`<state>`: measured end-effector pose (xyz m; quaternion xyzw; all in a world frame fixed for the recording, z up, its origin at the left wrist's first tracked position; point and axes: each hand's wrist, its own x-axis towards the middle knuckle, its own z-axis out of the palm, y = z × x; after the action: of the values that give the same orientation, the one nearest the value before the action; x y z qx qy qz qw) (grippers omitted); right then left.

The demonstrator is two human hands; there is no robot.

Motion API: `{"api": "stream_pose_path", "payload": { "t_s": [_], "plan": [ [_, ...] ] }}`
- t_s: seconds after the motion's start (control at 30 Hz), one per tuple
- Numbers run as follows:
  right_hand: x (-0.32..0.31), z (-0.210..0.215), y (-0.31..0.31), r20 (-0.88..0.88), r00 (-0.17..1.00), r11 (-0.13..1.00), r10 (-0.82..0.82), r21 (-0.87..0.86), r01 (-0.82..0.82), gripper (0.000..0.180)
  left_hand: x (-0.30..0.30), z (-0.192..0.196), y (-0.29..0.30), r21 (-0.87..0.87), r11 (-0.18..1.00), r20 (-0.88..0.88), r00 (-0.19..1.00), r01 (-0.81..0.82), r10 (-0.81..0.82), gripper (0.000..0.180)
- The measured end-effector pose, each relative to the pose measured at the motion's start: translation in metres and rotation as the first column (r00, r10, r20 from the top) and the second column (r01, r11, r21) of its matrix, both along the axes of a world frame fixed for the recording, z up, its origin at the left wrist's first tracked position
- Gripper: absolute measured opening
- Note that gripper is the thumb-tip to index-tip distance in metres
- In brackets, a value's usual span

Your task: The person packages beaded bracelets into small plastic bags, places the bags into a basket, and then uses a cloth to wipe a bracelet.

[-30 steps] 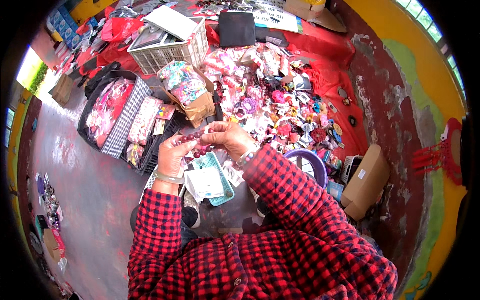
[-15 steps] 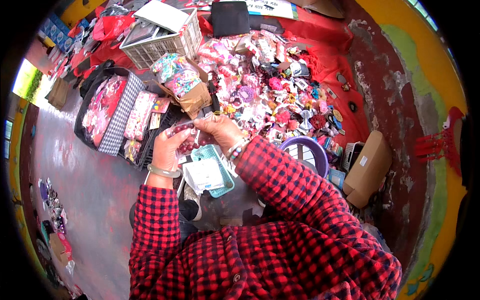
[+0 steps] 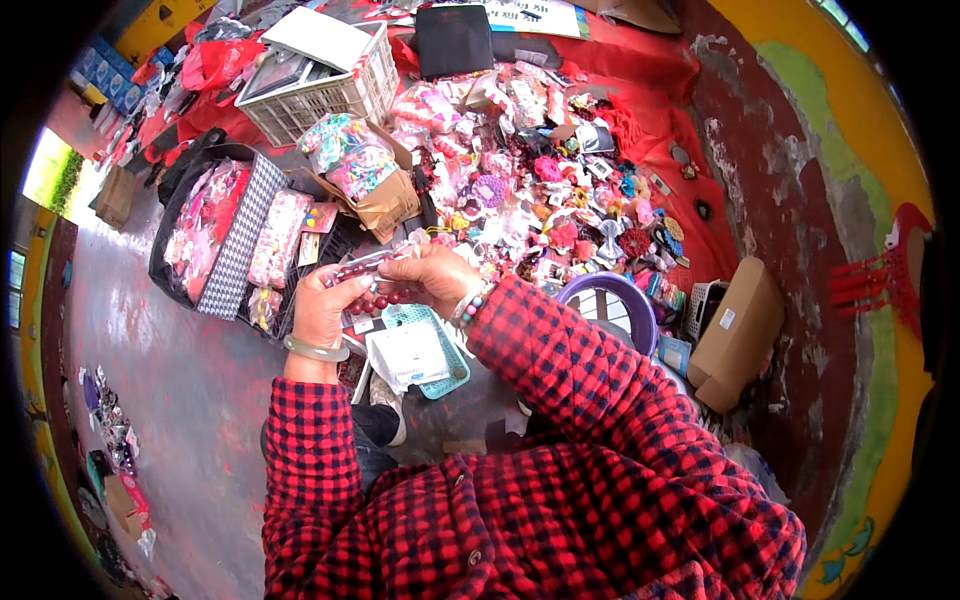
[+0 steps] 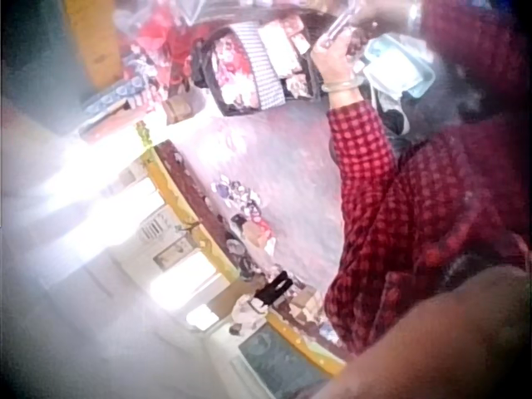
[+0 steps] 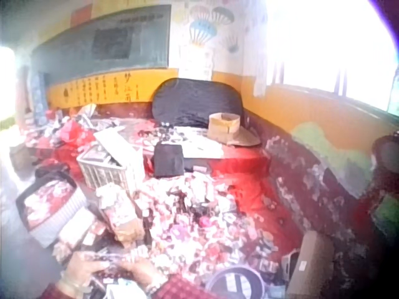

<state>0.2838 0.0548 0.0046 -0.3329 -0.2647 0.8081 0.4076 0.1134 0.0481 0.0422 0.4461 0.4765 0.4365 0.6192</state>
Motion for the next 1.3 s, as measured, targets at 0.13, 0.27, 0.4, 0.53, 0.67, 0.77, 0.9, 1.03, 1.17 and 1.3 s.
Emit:
{"api": "stream_pose_path", "payload": {
  "t_s": [0.13, 0.27, 0.4, 0.53, 0.67, 0.77, 0.9, 1.03, 1.17, 1.3],
  "plan": [
    [-0.002, 0.009, -0.005, -0.091, 0.996, 0.997, -0.026, -0.078, 0.019, 0.018, -0.002, -0.004, -0.003, -0.012, 0.999, 0.025, 0.999, 0.032, -0.031, 0.010],
    [-0.002, 0.005, 0.003, -0.082, 0.996, 0.999, -0.027, 0.020, 0.029, 0.019, -0.006, -0.003, -0.001, 0.021, 0.991, 0.051, 0.989, 0.135, -0.136, 0.022],
    [-0.017, -0.003, 0.008, -0.170, 0.966, 0.980, -0.195, -0.002, 0.197, 0.028, -0.023, -0.015, -0.003, 0.046, 0.999, 0.424, 0.905, 0.004, -0.023, 0.047],
    [-0.034, 0.009, 0.000, -0.199, 0.965, 0.985, -0.172, -0.019, 0.172, 0.038, -0.052, -0.013, -0.005, 0.060, 0.998, 0.511, 0.857, 0.036, -0.062, 0.031],
    [-0.053, 0.028, -0.009, -0.129, 0.965, 0.972, -0.228, -0.086, 0.218, 0.030, -0.078, -0.019, -0.012, 0.075, 0.995, 0.505, 0.857, 0.072, -0.100, 0.020],
    [-0.062, 0.019, -0.008, -0.111, 0.966, 0.971, -0.234, -0.070, 0.228, 0.030, -0.087, -0.022, -0.013, 0.063, 0.994, 0.441, 0.891, 0.091, -0.110, 0.020],
    [-0.065, 0.005, -0.008, -0.081, 0.972, 0.976, -0.220, -0.008, 0.220, 0.031, -0.097, -0.021, -0.017, 0.020, 0.997, 0.340, 0.937, 0.081, -0.083, 0.019],
    [-0.069, 0.000, -0.010, -0.067, 0.984, 0.984, -0.167, 0.047, 0.170, 0.035, -0.099, -0.023, -0.019, 0.034, 0.998, 0.228, 0.971, 0.059, -0.065, 0.013],
    [-0.074, 0.005, -0.012, -0.076, 0.993, 0.991, -0.088, 0.090, 0.094, 0.036, -0.103, -0.032, -0.017, 0.034, 0.998, 0.218, 0.974, 0.050, -0.057, 0.011],
    [-0.068, 0.000, -0.009, -0.072, 0.991, 0.988, -0.113, 0.098, 0.120, 0.039, -0.102, -0.023, -0.017, -0.023, 0.996, 0.384, 0.921, 0.083, -0.068, 0.015]
  ]
}}
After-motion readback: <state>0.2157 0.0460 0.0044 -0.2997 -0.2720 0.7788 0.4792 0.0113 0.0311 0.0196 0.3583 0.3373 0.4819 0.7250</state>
